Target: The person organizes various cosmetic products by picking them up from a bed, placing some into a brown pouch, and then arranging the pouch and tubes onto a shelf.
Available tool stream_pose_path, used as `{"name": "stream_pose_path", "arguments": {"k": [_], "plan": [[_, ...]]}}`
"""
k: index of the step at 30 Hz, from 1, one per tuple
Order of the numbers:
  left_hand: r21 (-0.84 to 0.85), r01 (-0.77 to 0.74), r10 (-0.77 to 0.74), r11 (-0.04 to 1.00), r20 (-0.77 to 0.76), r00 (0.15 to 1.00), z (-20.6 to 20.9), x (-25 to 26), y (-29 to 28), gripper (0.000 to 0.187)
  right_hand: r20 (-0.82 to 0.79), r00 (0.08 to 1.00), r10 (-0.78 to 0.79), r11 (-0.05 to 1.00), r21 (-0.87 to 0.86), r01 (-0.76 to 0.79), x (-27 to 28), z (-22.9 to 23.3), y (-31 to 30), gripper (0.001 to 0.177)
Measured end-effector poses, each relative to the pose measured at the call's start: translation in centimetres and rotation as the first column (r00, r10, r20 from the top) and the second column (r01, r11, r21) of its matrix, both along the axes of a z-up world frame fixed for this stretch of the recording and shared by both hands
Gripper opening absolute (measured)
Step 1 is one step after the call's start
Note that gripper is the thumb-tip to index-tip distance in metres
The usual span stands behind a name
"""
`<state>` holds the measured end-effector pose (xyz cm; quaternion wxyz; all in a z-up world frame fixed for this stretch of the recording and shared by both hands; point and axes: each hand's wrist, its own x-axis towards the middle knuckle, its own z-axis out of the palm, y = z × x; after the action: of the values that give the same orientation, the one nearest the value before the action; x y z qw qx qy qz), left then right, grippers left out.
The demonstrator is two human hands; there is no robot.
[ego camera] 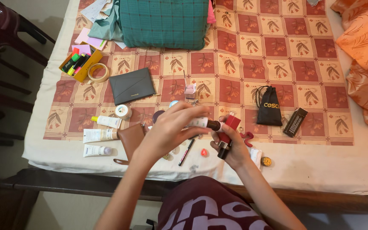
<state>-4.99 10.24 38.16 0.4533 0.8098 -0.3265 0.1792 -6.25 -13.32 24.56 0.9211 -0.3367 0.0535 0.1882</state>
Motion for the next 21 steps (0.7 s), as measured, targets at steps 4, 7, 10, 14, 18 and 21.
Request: {"name": "stream_pose_path", "arguments": {"k": [4, 7, 10, 14, 18, 21], "plan": [[0.246, 0.136, -0.159, 0.96, 0.077, 0.984, 2.8, 1.1, -0.4, 0.05, -0.071, 0.997, 0.007, 0.998, 0.057, -0.003, -0.5, 0.0, 0.6, 0.03], [0.43, 0.16, -0.231, 0.889, 0.117, 0.966, 4.0, 1.2, -0.6, 0.05, -0.092, 0.996, 0.01, 0.996, 0.09, -0.002, -0.8, 0.0, 0.8, 0.029], [0.506, 0.144, -0.249, 0.851, 0.146, 0.957, 4.7, 1.4, -0.8, 0.051, -0.08, 0.997, 0.004, 0.995, 0.098, 0.004, -0.9, -0.6, 0.7, 0.03], [0.602, 0.135, -0.279, 0.787, 0.153, 0.948, 4.8, 1.5, -1.5, 0.051, -0.072, 0.997, -0.011, 0.996, 0.084, 0.017, -0.7, -1.8, 0.5, 0.024], [0.672, 0.117, -0.267, 0.732, 0.124, 0.956, 4.9, 1.4, -2.0, 0.046, -0.091, 0.996, 0.007, 0.994, 0.11, 0.003, -0.8, -1.5, 0.7, 0.023], [0.684, 0.069, -0.278, 0.726, 0.2, 0.94, 4.7, 0.9, -3.1, 0.042, -0.136, 0.991, 0.006, 0.997, 0.08, 0.005, -1.2, -1.0, 1.2, 0.026]]}}
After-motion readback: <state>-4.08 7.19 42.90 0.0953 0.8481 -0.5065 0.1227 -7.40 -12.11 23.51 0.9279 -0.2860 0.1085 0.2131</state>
